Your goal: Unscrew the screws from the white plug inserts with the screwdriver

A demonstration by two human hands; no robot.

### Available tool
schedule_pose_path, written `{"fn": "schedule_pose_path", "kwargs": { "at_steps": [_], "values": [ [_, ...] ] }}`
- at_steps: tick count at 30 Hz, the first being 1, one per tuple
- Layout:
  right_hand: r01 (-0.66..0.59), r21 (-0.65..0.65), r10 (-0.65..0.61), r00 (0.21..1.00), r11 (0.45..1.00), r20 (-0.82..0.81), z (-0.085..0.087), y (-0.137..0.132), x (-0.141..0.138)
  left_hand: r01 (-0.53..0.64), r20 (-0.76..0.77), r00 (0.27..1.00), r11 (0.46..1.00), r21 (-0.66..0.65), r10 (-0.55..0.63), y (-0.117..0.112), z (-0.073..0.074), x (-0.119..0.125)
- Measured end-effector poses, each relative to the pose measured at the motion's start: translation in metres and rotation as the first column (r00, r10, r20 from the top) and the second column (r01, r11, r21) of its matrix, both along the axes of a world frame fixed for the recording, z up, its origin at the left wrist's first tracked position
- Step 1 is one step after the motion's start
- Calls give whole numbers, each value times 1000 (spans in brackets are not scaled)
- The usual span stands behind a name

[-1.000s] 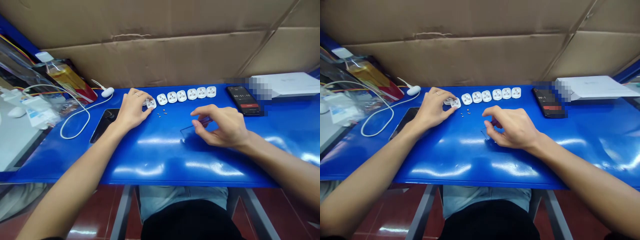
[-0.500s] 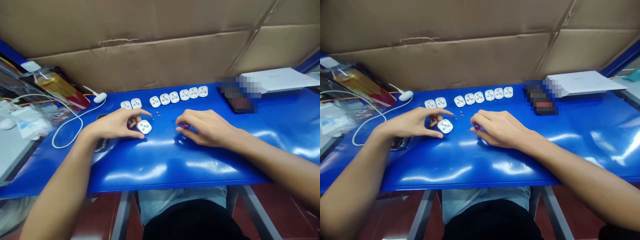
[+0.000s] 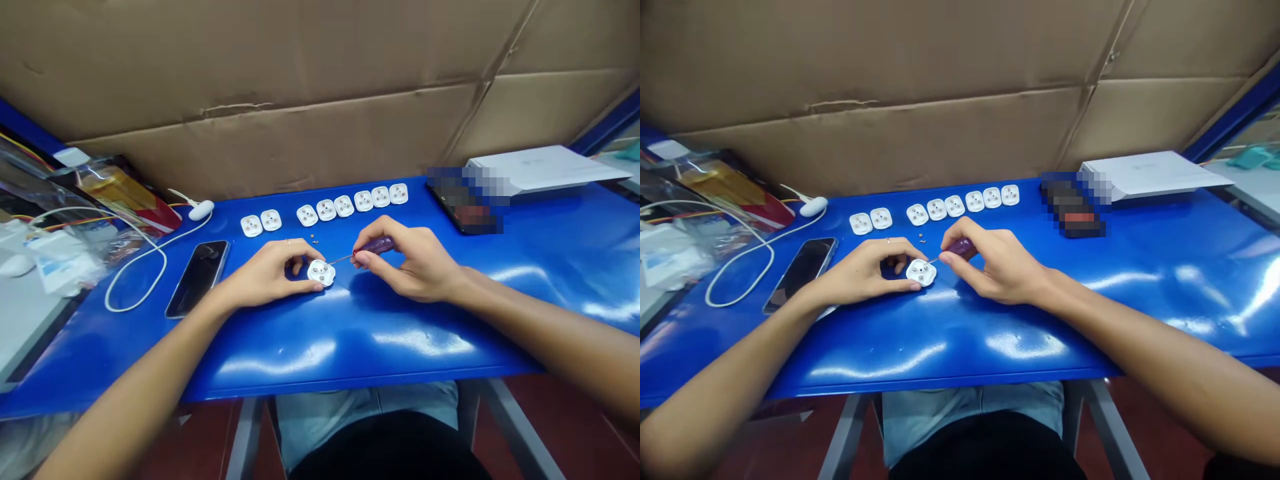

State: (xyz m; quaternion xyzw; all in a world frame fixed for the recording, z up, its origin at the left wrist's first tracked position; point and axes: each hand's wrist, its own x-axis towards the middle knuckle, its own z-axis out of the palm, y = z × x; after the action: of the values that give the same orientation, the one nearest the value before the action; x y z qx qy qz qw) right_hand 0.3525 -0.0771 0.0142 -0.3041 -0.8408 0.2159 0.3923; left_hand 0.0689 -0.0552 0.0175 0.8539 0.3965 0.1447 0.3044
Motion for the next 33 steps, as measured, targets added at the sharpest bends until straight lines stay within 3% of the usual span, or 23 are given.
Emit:
{"fn": "schedule_pose_path", "kwargs": {
  "at_steps": [8, 20, 27, 33],
  "values": [
    [7, 154, -26, 992, 988, 123, 0, 0, 3, 18, 24, 1000, 1000, 1, -18, 2, -3, -4],
    [-16, 192, -12, 990, 981, 140, 1, -1, 2, 15, 21, 1000, 1000, 0, -15, 1, -2, -3],
    [119, 224, -153, 977, 967, 145, 0, -2, 0, 8, 47, 999, 1000, 8, -9, 1, -5, -2],
    [169, 293, -248, 934, 941, 258, 3, -3, -1, -38, 88, 995, 999, -11, 38, 0, -11, 0]
  ]
}}
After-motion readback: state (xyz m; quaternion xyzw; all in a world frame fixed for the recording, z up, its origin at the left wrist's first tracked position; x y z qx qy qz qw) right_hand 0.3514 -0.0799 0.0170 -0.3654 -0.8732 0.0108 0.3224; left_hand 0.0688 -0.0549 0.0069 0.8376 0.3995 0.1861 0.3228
